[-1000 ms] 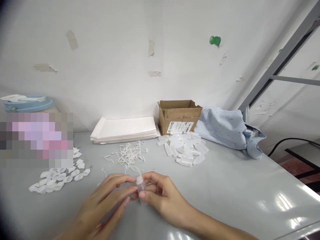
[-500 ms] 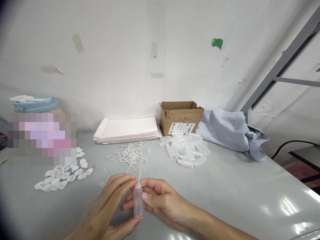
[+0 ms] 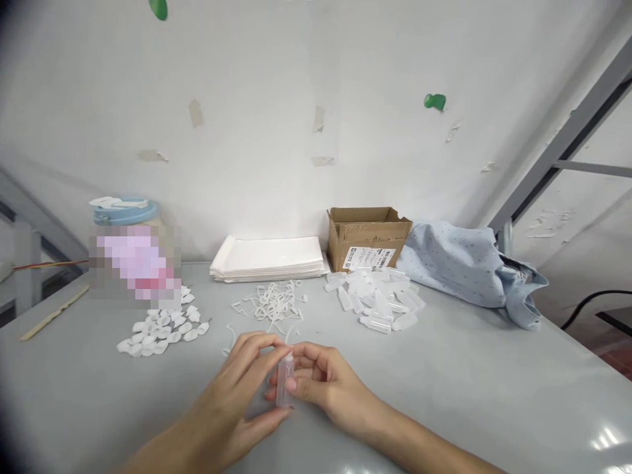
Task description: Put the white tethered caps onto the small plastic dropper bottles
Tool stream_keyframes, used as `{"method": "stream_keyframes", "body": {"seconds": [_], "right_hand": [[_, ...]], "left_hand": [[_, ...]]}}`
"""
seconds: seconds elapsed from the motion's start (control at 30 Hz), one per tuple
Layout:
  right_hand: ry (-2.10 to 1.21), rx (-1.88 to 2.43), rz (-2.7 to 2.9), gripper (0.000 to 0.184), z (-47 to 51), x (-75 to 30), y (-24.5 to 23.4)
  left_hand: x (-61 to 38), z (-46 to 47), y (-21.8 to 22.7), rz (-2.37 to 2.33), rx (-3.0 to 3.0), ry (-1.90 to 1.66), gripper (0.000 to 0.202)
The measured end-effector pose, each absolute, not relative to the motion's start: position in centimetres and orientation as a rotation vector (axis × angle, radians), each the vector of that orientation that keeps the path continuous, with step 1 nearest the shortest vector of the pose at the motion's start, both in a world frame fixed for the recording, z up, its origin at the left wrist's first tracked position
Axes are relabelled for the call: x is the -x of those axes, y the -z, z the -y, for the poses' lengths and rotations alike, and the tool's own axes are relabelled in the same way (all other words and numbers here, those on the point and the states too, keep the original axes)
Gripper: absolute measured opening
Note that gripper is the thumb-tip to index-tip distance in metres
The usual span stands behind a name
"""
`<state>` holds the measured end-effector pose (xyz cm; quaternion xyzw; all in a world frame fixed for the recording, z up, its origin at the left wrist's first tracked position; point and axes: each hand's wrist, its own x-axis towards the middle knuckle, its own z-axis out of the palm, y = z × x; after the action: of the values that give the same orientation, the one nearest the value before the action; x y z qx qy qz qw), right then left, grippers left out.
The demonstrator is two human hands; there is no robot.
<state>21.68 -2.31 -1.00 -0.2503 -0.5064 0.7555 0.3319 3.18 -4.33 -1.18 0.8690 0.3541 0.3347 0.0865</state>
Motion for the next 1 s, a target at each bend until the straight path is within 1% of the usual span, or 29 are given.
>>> {"method": "stream_keyframes", "body": {"seconds": [0.13,0.27,0.37,0.43,0.47,0.5,0.57,0.6,0.67,0.7,0.77,0.87,1.0], "right_hand": [[-2.052,0.571,1.341,0.032,2.3,-22.0,1.0],[-2.143,0.545,1.398,0.038,2.8,-21.8,1.3],[-2.170,0.557,1.428,0.040,3.4,-21.1,1.7],[-2.160,0.597,1.414,0.039,3.8,-20.8,1.8],[-2.147,0.628,1.393,0.037,3.8,-20.8,1.9],[-2.134,0.659,1.369,0.036,3.9,-20.8,1.8],[-2.106,0.709,1.326,0.034,3.7,-21.0,1.7],[-2.094,0.722,1.316,0.034,3.5,-21.1,1.6],[-2.086,0.727,1.313,0.033,3.2,-21.2,1.6],[-2.087,0.726,1.311,0.033,3.1,-21.2,1.6],[-2.091,0.739,1.309,0.033,3.0,-21.2,1.7],[-2.097,0.775,1.304,0.033,2.9,-21.1,1.8],[-2.108,0.750,1.286,0.030,2.9,-21.0,1.8]], "left_hand": [[-2.7,4.8,-0.3,-1.011,-2.560,-0.909,0.048],[-2.3,6.3,-0.4,-1.027,-2.444,-0.856,0.047],[-1.8,7.8,0.0,-1.080,-2.397,-0.881,0.050],[-0.5,8.2,0.2,-1.103,-2.425,-0.855,0.058],[0.6,8.1,0.2,-1.138,-2.440,-0.814,0.064],[2.1,7.8,0.3,-1.224,-2.444,-0.813,0.067],[5.7,6.8,0.5,-1.602,-2.400,-0.861,0.054],[7.6,6.1,0.8,-1.829,-2.339,-0.907,0.057],[10.9,4.6,1.6,-2.132,-2.132,-0.803,0.081],[12.1,4.0,2.0,-2.185,-2.029,-0.733,0.088],[12.9,2.9,2.8,-2.160,-1.921,-0.614,0.095],[11.8,1.7,3.4,-2.124,-1.935,-0.587,0.101],[9.6,-0.1,3.8,-2.115,-1.996,-0.724,0.092]]}}
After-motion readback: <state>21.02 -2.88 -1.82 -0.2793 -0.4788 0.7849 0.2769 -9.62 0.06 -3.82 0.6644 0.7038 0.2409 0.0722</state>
